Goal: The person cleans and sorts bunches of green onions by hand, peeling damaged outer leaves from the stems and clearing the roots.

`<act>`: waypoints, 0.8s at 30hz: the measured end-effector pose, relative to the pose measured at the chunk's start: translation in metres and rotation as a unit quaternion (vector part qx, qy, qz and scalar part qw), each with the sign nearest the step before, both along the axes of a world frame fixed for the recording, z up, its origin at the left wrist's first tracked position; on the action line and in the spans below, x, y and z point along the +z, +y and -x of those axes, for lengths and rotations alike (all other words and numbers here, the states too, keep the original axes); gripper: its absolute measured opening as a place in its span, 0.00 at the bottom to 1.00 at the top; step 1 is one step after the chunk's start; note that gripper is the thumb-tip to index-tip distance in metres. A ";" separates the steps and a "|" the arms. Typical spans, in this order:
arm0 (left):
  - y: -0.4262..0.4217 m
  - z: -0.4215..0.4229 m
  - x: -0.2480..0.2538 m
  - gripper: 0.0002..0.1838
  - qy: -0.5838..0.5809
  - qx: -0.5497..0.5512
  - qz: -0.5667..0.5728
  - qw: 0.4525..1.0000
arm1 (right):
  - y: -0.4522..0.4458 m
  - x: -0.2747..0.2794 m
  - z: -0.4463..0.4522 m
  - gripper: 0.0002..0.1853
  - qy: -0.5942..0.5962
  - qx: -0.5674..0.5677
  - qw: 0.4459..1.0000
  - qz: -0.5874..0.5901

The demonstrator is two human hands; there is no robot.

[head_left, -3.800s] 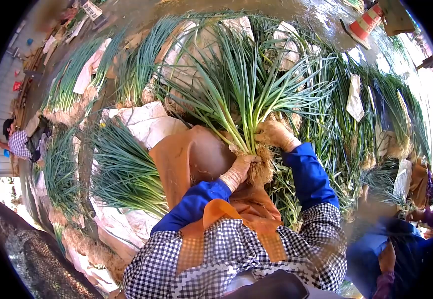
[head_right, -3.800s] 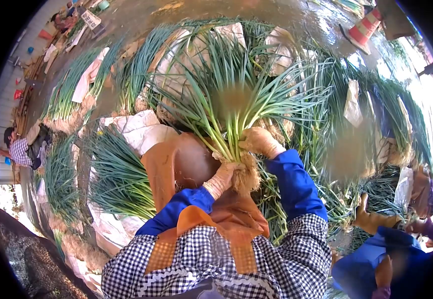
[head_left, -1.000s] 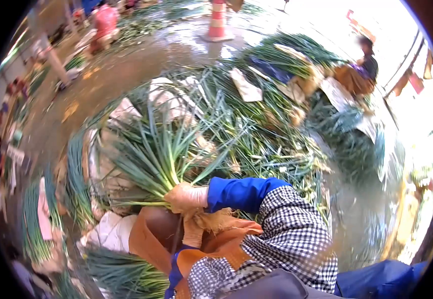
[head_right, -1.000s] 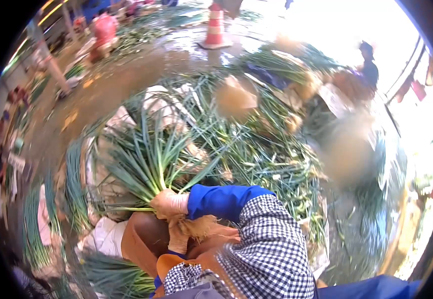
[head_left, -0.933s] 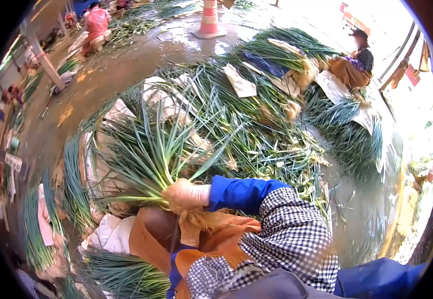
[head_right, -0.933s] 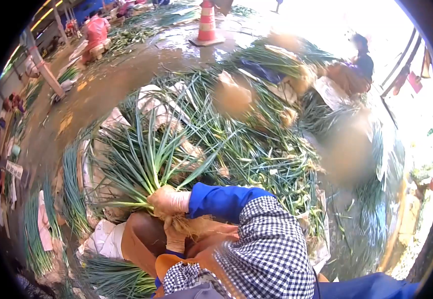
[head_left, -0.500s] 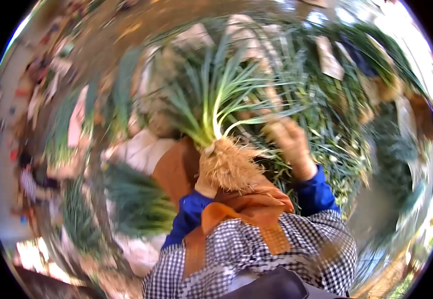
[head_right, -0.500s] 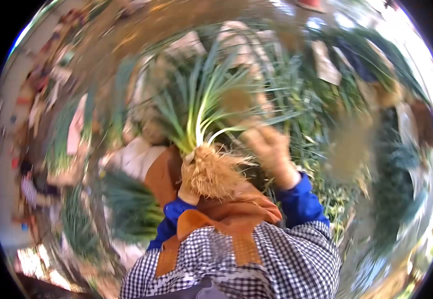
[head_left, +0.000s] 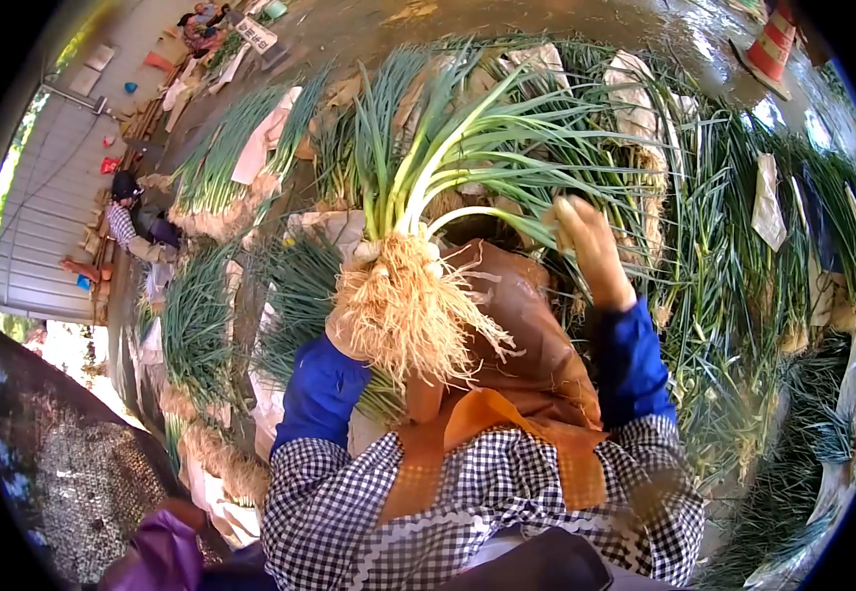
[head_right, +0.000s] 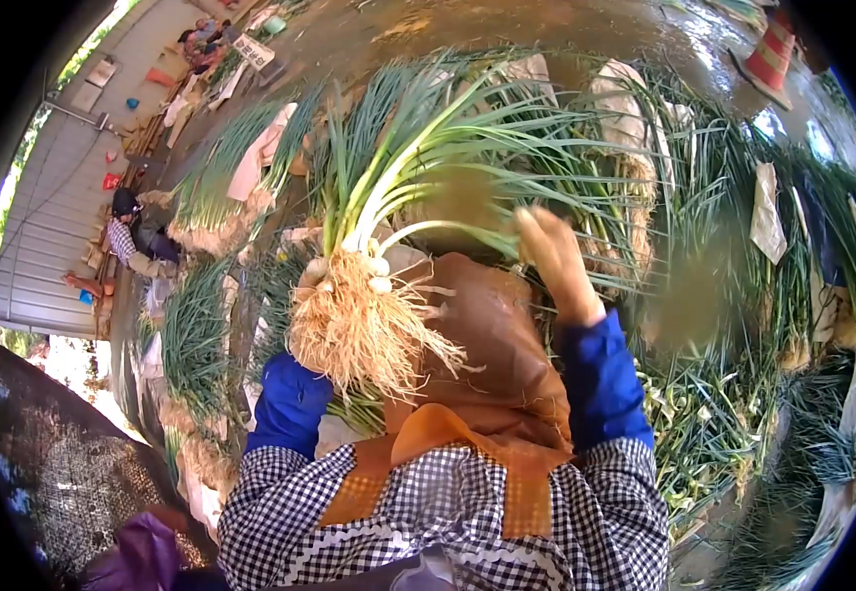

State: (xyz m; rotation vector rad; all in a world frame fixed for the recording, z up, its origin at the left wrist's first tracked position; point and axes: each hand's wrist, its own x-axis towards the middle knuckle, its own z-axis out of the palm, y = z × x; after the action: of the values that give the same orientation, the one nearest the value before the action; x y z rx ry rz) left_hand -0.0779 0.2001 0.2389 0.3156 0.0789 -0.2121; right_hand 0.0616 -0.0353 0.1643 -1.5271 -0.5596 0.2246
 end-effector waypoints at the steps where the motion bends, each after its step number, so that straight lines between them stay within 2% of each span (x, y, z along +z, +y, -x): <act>1: -0.003 0.000 0.000 0.24 0.037 0.013 -0.047 0.998 | 0.014 0.014 -0.013 0.19 0.057 0.000 0.998 0.024; 2: -0.002 0.003 0.002 0.25 0.072 0.027 -0.092 0.993 | 0.041 0.041 -0.009 0.20 0.111 0.006 0.993 -0.044; 5: 0.005 0.009 -0.017 0.27 0.083 0.054 -0.181 0.978 | 0.101 0.016 -0.050 0.23 -0.128 0.096 0.985 0.064; 6: 0.003 0.012 -0.013 0.27 0.079 0.055 -0.209 0.973 | 0.107 0.010 -0.059 0.21 -0.147 0.108 0.982 0.046; 7: 0.003 0.022 -0.004 0.26 0.132 0.087 -0.189 0.969 | 0.113 0.005 -0.067 0.19 -0.166 0.121 0.978 0.028; 8: 0.001 0.018 0.004 0.25 0.064 0.065 -0.128 0.988 | 0.103 0.011 -0.066 0.16 0.040 0.136 0.987 -0.078; 9: 0.000 0.025 0.019 0.25 0.055 0.080 -0.131 0.987 | 0.093 0.017 -0.065 0.14 0.238 0.107 0.943 -0.207; 10: 0.002 0.034 0.030 0.24 0.049 0.096 -0.133 0.985 | 0.070 0.000 -0.092 0.11 0.199 0.130 0.940 -0.244; 11: 0.030 0.034 0.009 0.24 0.028 0.065 -0.066 0.995 | 0.039 0.005 -0.090 0.08 0.249 0.065 0.891 -0.375; 12: 0.055 0.030 -0.010 0.23 -0.021 0.041 -0.025 0.999 | 0.004 -0.018 -0.101 0.07 0.233 -0.026 0.891 -0.388; 13: 0.069 0.032 -0.008 0.23 -0.034 0.064 -0.030 0.997 | -0.031 -0.041 -0.112 0.06 0.214 -0.118 0.887 -0.391; 15: 0.083 0.037 0.016 0.23 -0.035 0.134 -0.084 0.987 | -0.089 -0.076 -0.128 0.09 0.322 -0.056 0.765 -0.555; 17: 0.103 0.043 0.040 0.24 -0.050 0.202 -0.128 0.970 | -0.112 -0.084 -0.103 0.11 0.334 -0.178 0.780 -0.498; 20: 0.133 0.061 0.065 0.24 -0.062 0.285 -0.166 0.942 | -0.120 -0.085 -0.069 0.11 0.296 -0.196 0.851 -0.386; 23: 0.148 0.083 0.073 0.25 -0.055 0.333 -0.192 0.921 | -0.045 0.008 -0.018 0.12 0.244 -0.159 0.924 -0.247; 24: 0.150 0.088 0.077 0.25 -0.053 0.344 -0.199 0.916 | -0.029 -0.011 -0.027 0.12 0.139 -0.086 0.976 -0.144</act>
State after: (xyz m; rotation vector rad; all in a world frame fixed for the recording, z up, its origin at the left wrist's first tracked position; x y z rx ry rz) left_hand -0.1657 0.3505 0.3156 0.6835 0.1213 0.5309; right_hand 0.0884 -0.0640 0.1536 -1.2280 -0.2237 0.2080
